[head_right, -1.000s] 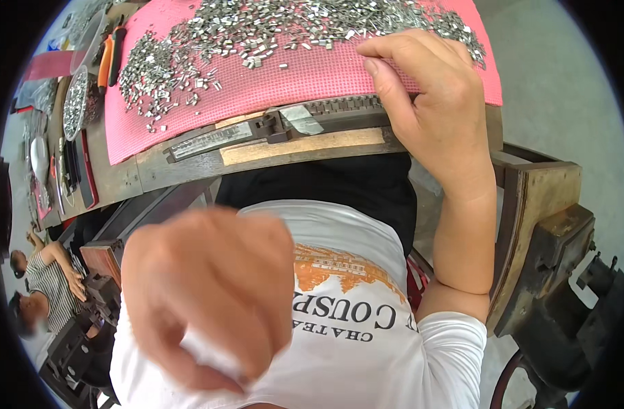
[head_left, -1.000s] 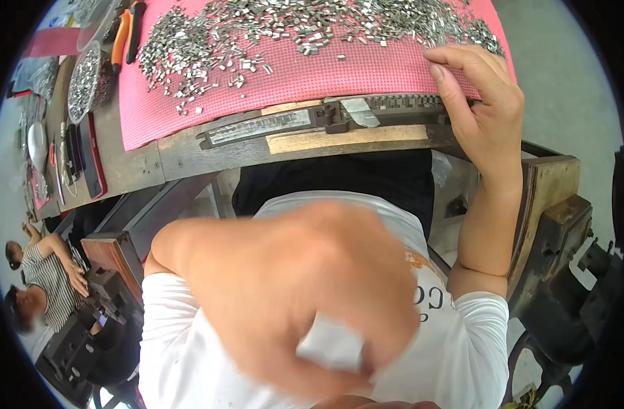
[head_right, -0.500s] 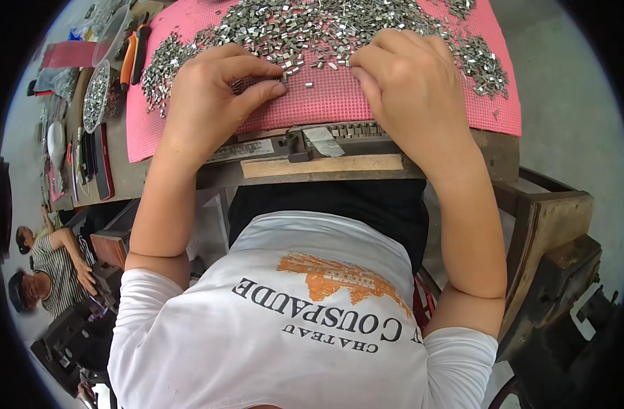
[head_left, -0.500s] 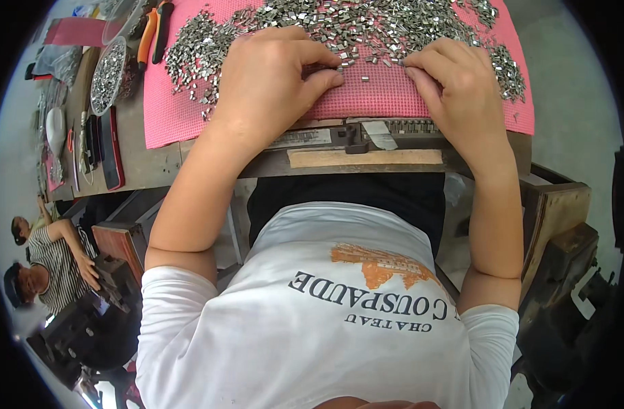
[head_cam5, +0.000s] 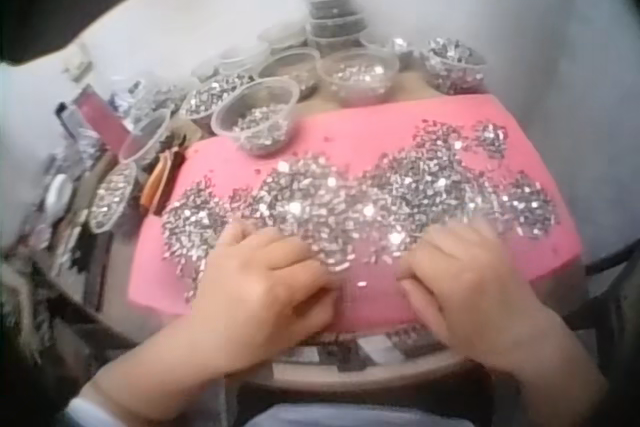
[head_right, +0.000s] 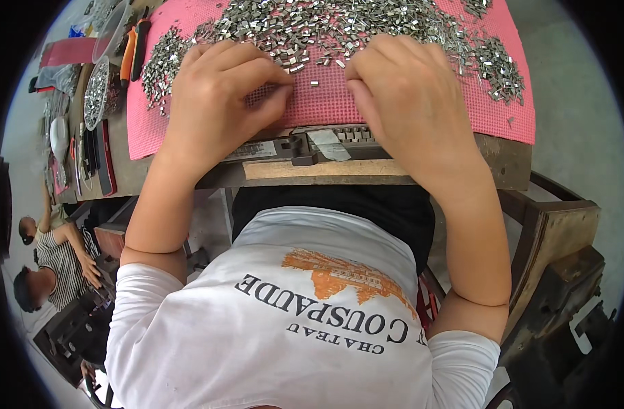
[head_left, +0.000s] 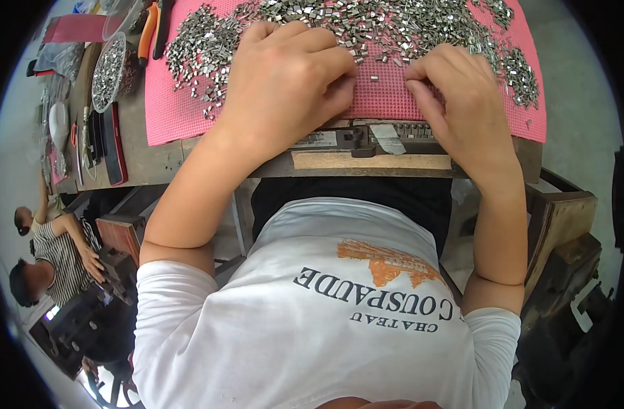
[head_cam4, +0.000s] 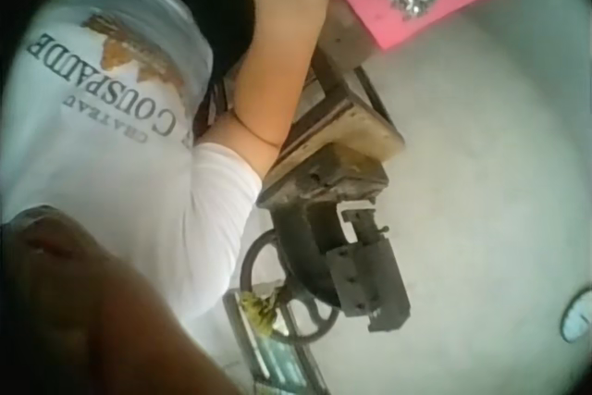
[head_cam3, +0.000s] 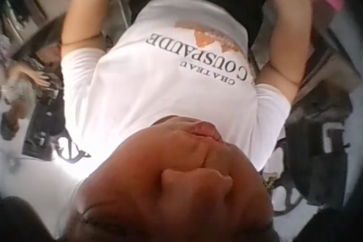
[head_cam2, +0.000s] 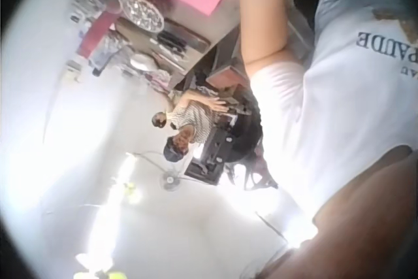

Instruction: The person places small metal pieces into a metal fixture by hand, positions the fixture into a press machine, and then arranges metal pieces on the work table.

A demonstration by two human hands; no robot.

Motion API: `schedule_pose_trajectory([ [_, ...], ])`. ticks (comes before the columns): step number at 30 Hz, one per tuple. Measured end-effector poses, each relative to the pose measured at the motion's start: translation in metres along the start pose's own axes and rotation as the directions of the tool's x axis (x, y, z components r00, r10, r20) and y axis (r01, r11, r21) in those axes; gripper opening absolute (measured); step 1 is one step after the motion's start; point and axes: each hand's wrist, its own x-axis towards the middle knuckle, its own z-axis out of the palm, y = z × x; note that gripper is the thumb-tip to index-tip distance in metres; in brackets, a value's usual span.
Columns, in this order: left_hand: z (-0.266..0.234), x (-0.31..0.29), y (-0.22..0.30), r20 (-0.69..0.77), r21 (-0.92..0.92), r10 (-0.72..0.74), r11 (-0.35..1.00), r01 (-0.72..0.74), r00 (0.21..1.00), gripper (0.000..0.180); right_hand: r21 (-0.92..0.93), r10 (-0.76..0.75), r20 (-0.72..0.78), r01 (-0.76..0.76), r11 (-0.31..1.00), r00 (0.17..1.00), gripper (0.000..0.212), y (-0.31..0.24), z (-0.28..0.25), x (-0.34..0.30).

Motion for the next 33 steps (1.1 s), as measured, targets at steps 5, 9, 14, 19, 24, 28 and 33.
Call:
schedule_pose_trajectory([
  [5, -0.013, -0.008, 0.006, 0.198, -0.209, -0.093, 0.969, 0.135, 0.976, 0.014, 0.063, -0.037, 0.013, 0.036, 0.997, 0.999, 0.007, -0.005, 0.002, 0.001],
  [9, -0.012, -0.010, 0.012, 0.254, -0.266, -0.170, 0.934, 0.238, 0.952, 0.020, 0.091, -0.037, -0.049, 0.041, 0.995, 0.998, 0.006, -0.005, 0.006, 0.010],
  [14, -0.008, -0.013, 0.014, 0.238, -0.369, -0.203, 0.886, 0.282, 0.950, 0.021, 0.024, -0.086, -0.126, 0.089, 0.996, 0.988, 0.005, -0.004, 0.019, 0.020],
  [19, -0.001, -0.014, 0.018, 0.171, -0.325, -0.247, 0.900, 0.291, 0.954, 0.015, -0.088, -0.113, -0.043, 0.109, 0.990, 0.993, 0.008, -0.010, 0.018, 0.029],
  [24, 0.002, -0.015, 0.022, 0.100, -0.270, -0.275, 0.918, 0.292, 0.956, 0.012, 0.016, -0.098, -0.015, 0.099, 0.995, 0.995, 0.009, -0.003, 0.017, 0.030],
  [28, 0.005, -0.019, 0.022, 0.081, -0.241, -0.293, 0.922, 0.304, 0.953, 0.008, 0.166, 0.063, 0.005, -0.063, 0.984, 0.998, 0.008, -0.003, 0.014, 0.023],
  [33, 0.006, -0.022, 0.022, 0.021, -0.219, -0.263, 0.940, 0.261, 0.965, 0.009, 0.135, 0.134, 0.040, -0.138, 0.981, 0.990, 0.007, -0.010, 0.008, 0.021],
])
